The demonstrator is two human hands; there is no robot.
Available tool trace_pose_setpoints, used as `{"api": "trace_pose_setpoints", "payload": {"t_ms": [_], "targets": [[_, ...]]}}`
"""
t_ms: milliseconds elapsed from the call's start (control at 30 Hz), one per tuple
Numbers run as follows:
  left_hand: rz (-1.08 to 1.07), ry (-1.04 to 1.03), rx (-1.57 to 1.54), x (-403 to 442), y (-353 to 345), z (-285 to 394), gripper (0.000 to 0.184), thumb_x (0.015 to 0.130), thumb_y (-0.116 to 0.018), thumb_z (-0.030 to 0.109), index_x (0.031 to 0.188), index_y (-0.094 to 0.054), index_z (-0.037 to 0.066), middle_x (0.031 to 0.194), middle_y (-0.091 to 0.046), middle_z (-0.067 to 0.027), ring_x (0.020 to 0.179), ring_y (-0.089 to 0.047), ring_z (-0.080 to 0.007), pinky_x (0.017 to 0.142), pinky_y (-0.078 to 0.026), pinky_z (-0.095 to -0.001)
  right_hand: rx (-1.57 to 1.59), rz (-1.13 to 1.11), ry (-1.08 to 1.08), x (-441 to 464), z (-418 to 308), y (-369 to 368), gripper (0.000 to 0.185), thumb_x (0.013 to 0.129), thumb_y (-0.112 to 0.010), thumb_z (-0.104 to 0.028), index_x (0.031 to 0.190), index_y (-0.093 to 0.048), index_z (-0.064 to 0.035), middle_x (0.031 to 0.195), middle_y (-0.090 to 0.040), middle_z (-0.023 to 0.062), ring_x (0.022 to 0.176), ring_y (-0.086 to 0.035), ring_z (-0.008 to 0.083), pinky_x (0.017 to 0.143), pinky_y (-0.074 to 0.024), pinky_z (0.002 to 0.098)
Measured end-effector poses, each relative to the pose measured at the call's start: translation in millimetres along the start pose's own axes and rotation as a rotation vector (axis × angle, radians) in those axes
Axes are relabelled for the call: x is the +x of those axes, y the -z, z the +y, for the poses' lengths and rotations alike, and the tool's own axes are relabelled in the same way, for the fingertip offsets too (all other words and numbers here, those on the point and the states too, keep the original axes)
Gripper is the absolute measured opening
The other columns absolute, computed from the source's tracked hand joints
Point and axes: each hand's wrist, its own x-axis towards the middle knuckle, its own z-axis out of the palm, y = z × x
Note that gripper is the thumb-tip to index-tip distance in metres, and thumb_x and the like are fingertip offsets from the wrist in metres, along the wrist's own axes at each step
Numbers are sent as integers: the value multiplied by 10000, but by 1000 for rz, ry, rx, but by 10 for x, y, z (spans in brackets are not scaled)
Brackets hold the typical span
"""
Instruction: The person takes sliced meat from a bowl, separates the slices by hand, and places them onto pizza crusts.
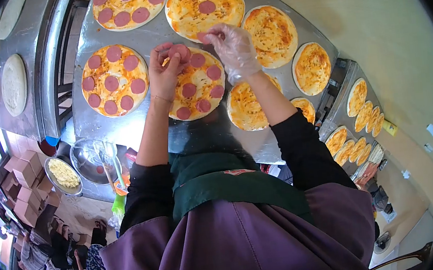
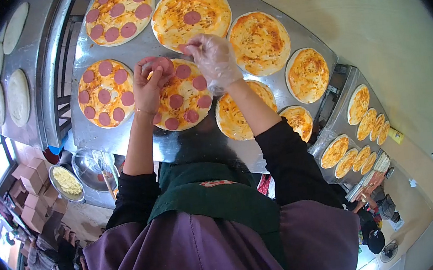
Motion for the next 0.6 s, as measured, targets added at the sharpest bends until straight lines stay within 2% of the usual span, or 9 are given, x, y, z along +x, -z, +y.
{"api": "trace_pose_setpoints", "payload": {"t_ms": [67, 133, 167, 233, 367, 433, 567, 600], "targets": [[11, -22, 29, -10, -9, 51, 276, 927, -510, 33, 1200, -478, 8, 1112, -540, -90, 956, -608, -169, 836, -546, -292, -80, 19, -40, 96, 148, 10, 61, 792, -647, -49, 845, -633, -23, 774, -663, 112, 682, -656, 267, 622, -510, 339], [-43, -19, 37, 11, 20, 59, 320, 926, -520, 41, 1243, -481, 13, 1119, -540, -83, 966, -605, -159, 820, -548, -274, -333, -12, 15, 164, 240, 1, 98, 807, -650, -128, 853, -646, -42, 759, -663, 117, 688, -653, 267, 637, -511, 351], [-43, -19, 38, 8, 21, 60, 320, 926, -520, 41, 1243, -481, 13, 1119, -540, -83, 966, -605, -159, 820, -548, -274, -333, -12, 15, 200, 255, -13, 98, 807, -650, -128, 853, -646, -42, 759, -663, 117, 688, -653, 267, 637, -511, 351], [-51, -33, 59, 6, 19, 60, 345, 925, -530, 54, 1266, -487, 21, 1126, -541, -80, 977, -603, -158, 823, -547, -276, -454, -109, -45, 247, 283, -58, 152, 798, -659, -203, 873, -654, -71, 777, -656, 118, 755, -646, 265, 693, -504, 371], [-50, -39, 69, -11, 2, 58, 324, 924, -536, 59, 1243, -499, 14, 1130, -544, -83, 981, -602, -159, 826, -546, -276, -628, -149, -43, 256, 251, -92, 182, 797, -655, -226, 898, -659, -75, 812, -651, 106, 840, -630, 269, 752, -489, 391], [-44, -42, 82, -10, 0, 45, 319, 922, -535, 48, 1237, -501, 13, 1127, -548, -87, 976, -605, -163, 830, -545, -274, -836, 32, 220, 227, 343, -110, 192, 802, -651, -215, 931, -664, -73, 840, -644, 91, 894, -613, 274, 787, -477, 394], [-7, -86, 81, -22, -29, 78, 315, 920, -531, 34, 1233, -502, 13, 1128, -551, -92, 972, -609, -166, 828, -546, -273, -612, 58, 222, 195, 135, -110, 196, 797, -665, -188, 946, -671, -61, 859, -647, 82, 854, -623, 280, 752, -493, 384], [-27, -82, 83, 6, -3, 61, 316, 921, -529, 31, 1235, -500, 13, 1127, -553, -94, 959, -614, -166, 825, -547, -273, -392, 38, 239, 177, 138, -134, 210, 783, -694, -181, 956, -665, -65, 869, -645, 93, 840, -622, 285, 744, -498, 384]]}}
